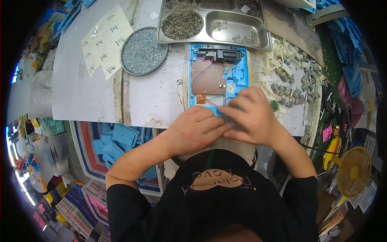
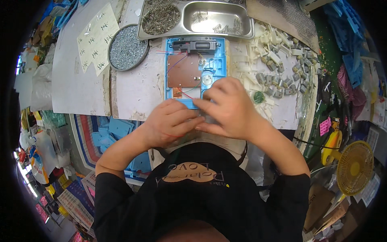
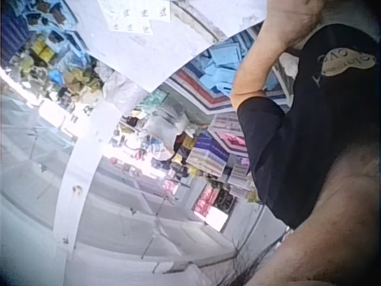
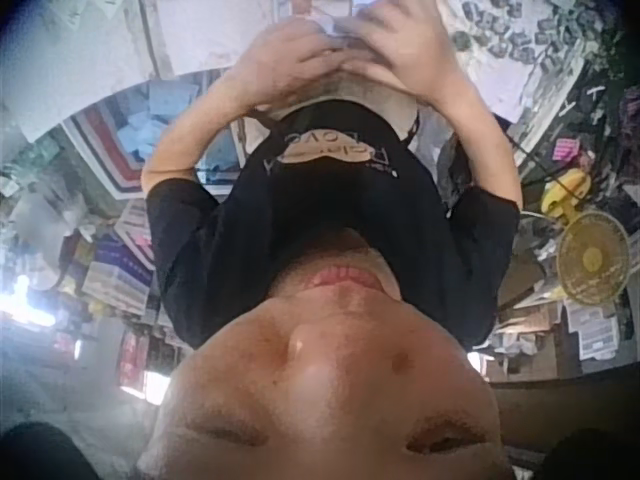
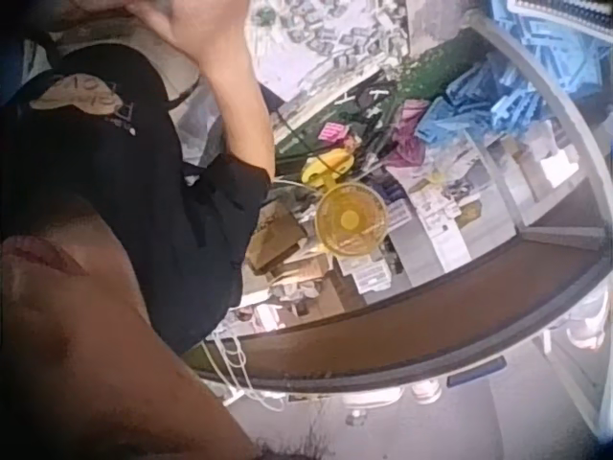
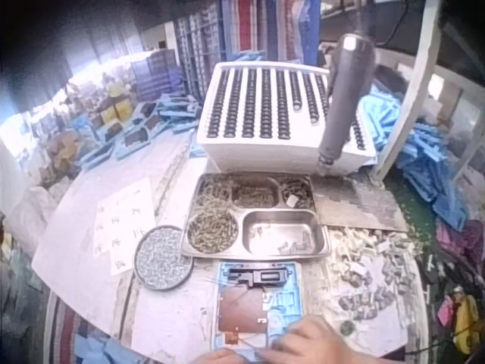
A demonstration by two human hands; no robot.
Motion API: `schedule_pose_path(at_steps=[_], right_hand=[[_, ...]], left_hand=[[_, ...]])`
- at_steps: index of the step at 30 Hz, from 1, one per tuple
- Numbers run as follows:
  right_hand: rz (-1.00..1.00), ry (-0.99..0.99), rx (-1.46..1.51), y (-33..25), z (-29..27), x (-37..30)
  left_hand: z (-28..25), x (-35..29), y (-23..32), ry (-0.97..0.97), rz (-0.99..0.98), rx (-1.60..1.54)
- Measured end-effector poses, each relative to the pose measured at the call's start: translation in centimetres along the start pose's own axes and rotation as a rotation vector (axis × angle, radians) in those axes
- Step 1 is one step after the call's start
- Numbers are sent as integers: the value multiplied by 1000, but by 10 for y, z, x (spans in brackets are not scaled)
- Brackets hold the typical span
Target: Assembling the internal components and soldering wires inside a small blue electronic device.
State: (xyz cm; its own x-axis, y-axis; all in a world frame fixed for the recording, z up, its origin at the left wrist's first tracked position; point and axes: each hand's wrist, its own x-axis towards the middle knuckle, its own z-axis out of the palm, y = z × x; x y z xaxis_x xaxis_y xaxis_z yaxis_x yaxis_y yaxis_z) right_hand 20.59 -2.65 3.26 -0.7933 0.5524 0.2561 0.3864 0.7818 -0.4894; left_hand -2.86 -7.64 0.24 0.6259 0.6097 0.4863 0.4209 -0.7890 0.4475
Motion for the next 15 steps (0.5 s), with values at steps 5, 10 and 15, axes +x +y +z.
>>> schedule_pose_path(at_steps=[5,10,15], right_hand=[[76,122,-109,-26,35,24],[86,189,-65,-38,59,31],[116,201,-121,-38,69,33]], left_hand=[[-24,-35,-17,148,-315,114],[-14,-65,9,-140,-407,113],[-24,-60,23,-464,-322,-42]])
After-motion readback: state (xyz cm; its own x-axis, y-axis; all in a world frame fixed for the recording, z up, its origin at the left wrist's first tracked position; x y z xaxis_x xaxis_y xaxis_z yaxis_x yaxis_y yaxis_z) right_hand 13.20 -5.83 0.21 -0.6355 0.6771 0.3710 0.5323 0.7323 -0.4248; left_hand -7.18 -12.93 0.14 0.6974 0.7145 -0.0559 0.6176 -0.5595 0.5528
